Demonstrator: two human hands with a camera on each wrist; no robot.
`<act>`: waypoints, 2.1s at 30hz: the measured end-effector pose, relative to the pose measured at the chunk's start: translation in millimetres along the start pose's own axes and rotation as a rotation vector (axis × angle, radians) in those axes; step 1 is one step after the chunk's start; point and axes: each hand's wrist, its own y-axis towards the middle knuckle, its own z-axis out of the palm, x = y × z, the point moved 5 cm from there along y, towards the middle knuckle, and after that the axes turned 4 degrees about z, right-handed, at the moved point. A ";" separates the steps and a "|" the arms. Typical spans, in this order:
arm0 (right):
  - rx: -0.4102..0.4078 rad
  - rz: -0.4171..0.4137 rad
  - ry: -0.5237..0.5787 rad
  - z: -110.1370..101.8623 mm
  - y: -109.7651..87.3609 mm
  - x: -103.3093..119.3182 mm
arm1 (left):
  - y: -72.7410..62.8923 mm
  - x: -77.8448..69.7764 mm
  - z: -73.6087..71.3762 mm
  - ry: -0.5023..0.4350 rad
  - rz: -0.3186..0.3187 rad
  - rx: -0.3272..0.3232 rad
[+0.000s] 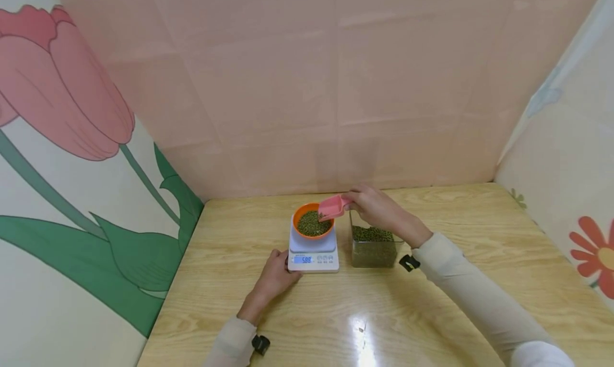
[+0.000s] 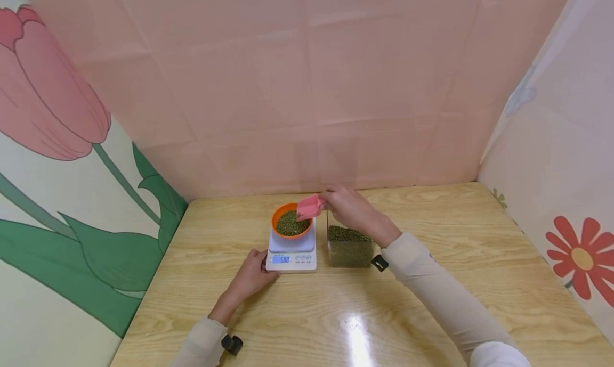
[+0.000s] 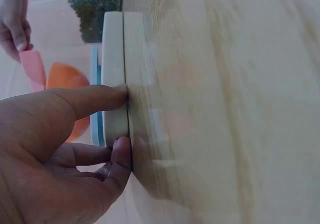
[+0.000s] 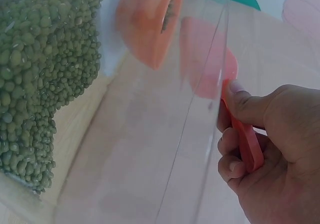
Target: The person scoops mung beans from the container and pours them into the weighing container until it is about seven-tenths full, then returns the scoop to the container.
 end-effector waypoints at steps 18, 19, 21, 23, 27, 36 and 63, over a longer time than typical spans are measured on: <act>-0.026 -0.025 -0.019 -1.4 -3.5 2.6 | 2.3 4.2 1.9 0.014 0.021 -0.003; -0.024 -0.025 -0.020 -1.5 -3.7 3.0 | 2.6 4.7 2.1 0.011 0.019 -0.001; -0.018 -0.025 -0.020 -1.9 -4.0 4.0 | 3.0 5.4 2.6 0.007 0.014 0.001; -0.013 -0.026 -0.021 -2.2 -4.4 4.8 | 3.4 6.4 3.1 0.001 0.007 0.003; -0.016 -0.021 -0.023 -4.2 -6.4 5.9 | 3.7 6.8 3.5 -0.001 0.015 0.001; -0.029 0.001 -0.001 -10.1 -11.8 4.6 | 2.7 6.6 2.4 -0.007 -0.005 0.012; -0.143 -0.016 -0.024 -43.3 -46.4 -9.2 | 0.8 5.1 1.1 -0.022 -0.015 0.016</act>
